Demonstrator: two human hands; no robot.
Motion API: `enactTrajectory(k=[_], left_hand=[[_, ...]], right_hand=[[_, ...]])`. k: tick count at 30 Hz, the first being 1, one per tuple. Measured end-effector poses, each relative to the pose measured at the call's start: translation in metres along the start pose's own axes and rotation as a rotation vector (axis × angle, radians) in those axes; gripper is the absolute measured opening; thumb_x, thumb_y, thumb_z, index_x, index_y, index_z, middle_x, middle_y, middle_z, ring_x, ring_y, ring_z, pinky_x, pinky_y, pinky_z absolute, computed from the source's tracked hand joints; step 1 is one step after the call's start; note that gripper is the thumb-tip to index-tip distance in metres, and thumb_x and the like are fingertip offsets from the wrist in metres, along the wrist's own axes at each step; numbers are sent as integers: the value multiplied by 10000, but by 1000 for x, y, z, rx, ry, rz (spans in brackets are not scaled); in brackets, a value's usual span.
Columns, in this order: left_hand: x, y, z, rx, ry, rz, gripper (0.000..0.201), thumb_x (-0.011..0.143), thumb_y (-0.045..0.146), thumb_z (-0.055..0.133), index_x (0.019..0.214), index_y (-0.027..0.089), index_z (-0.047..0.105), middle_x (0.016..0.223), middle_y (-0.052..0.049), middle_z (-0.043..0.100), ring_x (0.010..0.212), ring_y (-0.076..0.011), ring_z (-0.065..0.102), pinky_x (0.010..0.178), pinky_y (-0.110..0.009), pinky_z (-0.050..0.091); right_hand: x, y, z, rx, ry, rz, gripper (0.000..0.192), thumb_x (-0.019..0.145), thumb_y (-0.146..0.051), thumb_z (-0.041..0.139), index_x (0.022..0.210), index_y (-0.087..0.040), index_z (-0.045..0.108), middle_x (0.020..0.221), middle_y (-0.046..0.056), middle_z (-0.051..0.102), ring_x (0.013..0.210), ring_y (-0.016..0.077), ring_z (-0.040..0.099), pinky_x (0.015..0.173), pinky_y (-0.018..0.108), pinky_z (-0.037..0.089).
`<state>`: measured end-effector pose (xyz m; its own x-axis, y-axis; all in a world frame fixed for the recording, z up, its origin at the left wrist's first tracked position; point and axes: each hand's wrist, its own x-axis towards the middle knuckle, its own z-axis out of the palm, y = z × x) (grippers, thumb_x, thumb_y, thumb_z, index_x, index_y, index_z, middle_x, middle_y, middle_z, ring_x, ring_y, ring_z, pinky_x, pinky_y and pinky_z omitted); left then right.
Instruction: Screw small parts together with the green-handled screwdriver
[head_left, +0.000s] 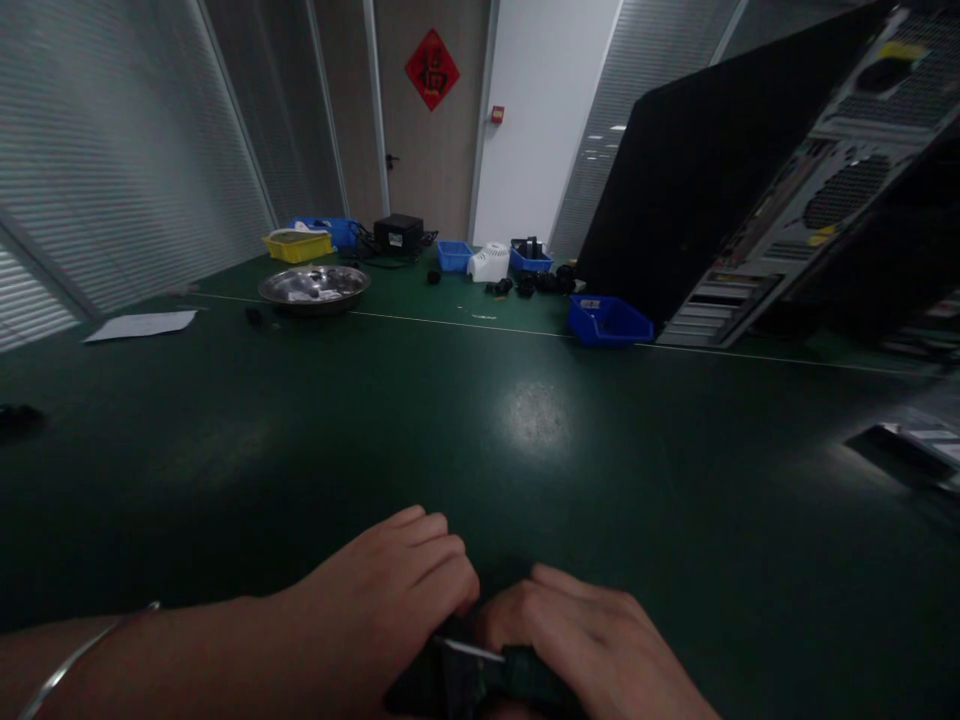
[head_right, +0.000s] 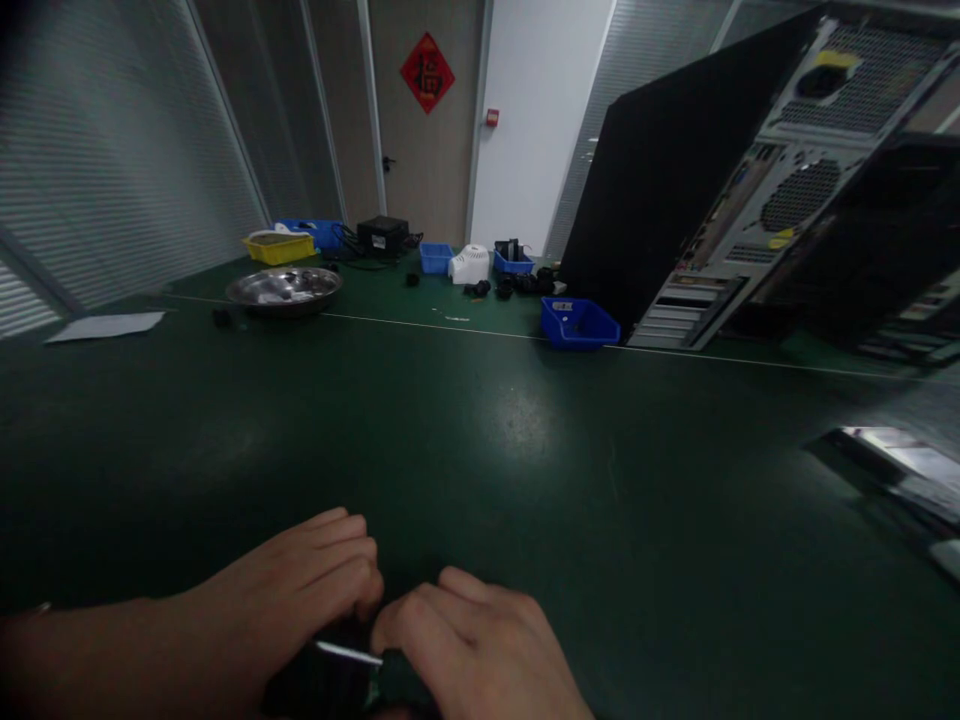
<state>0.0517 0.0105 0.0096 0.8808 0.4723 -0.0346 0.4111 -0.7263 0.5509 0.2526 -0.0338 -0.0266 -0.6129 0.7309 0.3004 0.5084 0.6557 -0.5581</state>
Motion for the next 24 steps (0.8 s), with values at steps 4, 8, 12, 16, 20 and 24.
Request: enactTrajectory(k=[4, 8, 12, 16, 20, 24], left_hand=[[-1, 3, 1, -15, 6, -10, 227, 686, 315, 647, 813, 183, 512, 858, -42, 563, 738, -181, 456, 734, -308, 379], [0, 2, 2, -25, -20, -38, 212, 669, 254, 637, 842, 177, 540, 888, -54, 569, 766, -187, 462, 731, -307, 392], [-1, 2, -2, -113, 14, -58, 199, 690, 257, 642, 855, 183, 559, 890, -53, 575, 784, -181, 476, 700, -272, 416], [-5, 0, -4, -300, 59, -123, 259, 744, 289, 617, 982, 210, 555, 946, -41, 586, 805, -163, 521, 686, -239, 446], [-9, -3, 0, -482, 43, -241, 317, 757, 290, 620, 1054, 228, 527, 906, -10, 604, 743, -129, 556, 638, -203, 455], [-11, -6, 5, -525, 37, -245, 356, 723, 351, 664, 1029, 220, 540, 885, -8, 612, 722, -123, 558, 605, -190, 445]], right_hand=[[1, 1, 0, 24, 9, 4, 230, 877, -404, 483, 804, -198, 554, 709, 2, 647, 608, 112, 578, 539, 185, 433], [2, 0, -3, 102, -14, 55, 203, 846, -397, 539, 829, -195, 554, 746, 4, 645, 650, 114, 601, 553, 179, 451], [1, -1, -9, 206, -3, 109, 159, 810, -346, 597, 857, -198, 561, 777, 12, 646, 690, 120, 615, 589, 180, 479], [0, -2, -16, 271, 101, 132, 180, 756, -197, 657, 902, -204, 551, 817, 11, 643, 717, 122, 626, 640, 186, 502], [-2, -7, -19, 273, 240, 133, 279, 713, -119, 690, 924, -227, 543, 850, 2, 647, 764, 131, 637, 675, 187, 521], [-2, -8, -18, 284, 251, 126, 270, 703, -153, 715, 910, -232, 560, 841, 4, 655, 754, 135, 645, 669, 186, 531]])
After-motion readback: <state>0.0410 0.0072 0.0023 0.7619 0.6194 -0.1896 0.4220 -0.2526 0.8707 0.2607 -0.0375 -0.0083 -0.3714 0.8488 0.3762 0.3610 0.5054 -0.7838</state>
